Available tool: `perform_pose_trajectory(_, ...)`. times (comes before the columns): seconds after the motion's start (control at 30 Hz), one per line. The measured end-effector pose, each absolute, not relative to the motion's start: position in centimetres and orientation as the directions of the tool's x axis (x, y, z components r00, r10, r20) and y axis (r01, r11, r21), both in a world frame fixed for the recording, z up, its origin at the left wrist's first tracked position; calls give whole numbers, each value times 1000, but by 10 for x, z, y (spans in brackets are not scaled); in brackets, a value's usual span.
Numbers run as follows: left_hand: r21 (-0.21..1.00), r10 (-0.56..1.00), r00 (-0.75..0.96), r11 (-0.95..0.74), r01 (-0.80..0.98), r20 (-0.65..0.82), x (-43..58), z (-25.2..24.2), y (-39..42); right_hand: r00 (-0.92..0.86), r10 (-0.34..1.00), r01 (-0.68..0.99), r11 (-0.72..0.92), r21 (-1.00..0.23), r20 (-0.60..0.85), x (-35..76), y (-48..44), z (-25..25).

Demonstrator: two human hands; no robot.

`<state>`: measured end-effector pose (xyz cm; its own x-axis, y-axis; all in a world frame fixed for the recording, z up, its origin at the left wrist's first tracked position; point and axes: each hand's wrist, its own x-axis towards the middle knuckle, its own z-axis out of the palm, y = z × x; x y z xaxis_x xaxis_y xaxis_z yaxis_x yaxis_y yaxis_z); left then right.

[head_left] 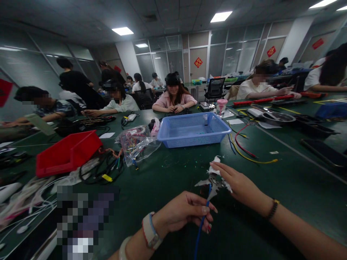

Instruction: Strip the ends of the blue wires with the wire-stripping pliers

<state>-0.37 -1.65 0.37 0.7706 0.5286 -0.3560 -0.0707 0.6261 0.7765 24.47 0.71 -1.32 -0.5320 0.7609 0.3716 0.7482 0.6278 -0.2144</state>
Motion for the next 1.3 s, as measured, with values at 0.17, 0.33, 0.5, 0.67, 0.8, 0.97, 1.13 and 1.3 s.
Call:
perform_pose_trajectory(0.17, 818, 537, 771, 574, -37, -342, -3, 3, -16, -525, 789, 737, 609, -293, 318, 244, 8, -14)
perform_pose_trajectory(0.33, 825, 542, 762, 565, -17, -355, -4, 2, -16, -516, 819, 712, 573, -406, 251, 242, 7, -16)
perform_pose_trajectory(0.5, 827, 518, 777, 562, 4, -357, -3, 3, -17, -564, 801, 630, 574, -523, 199, 242, 7, -16)
perform_pose_trajectory(0.67, 843, 489, 796, 535, 51, -358, -4, 3, -18, -632, 758, 587, 603, -540, 160, 245, 9, -15)
perform_pose_trajectory(0.8, 848, 476, 808, 527, 54, -347, -5, 2, -18, -650, 741, 572, 624, -532, 170, 246, 9, -12)
perform_pose_trajectory(0.97, 854, 487, 806, 518, 44, -337, -5, 3, -17, -607, 776, 591, 585, -556, 172, 243, 6, -10)
perform_pose_trajectory(1.13, 854, 516, 777, 517, 52, -360, -6, 6, -15, -521, 806, 598, 579, -554, 281, 248, 10, -14)
perform_pose_trajectory(1.3, 860, 565, 748, 510, 15, -348, -6, 5, -14, -390, 796, 545, 605, -580, 463, 257, 16, -16)
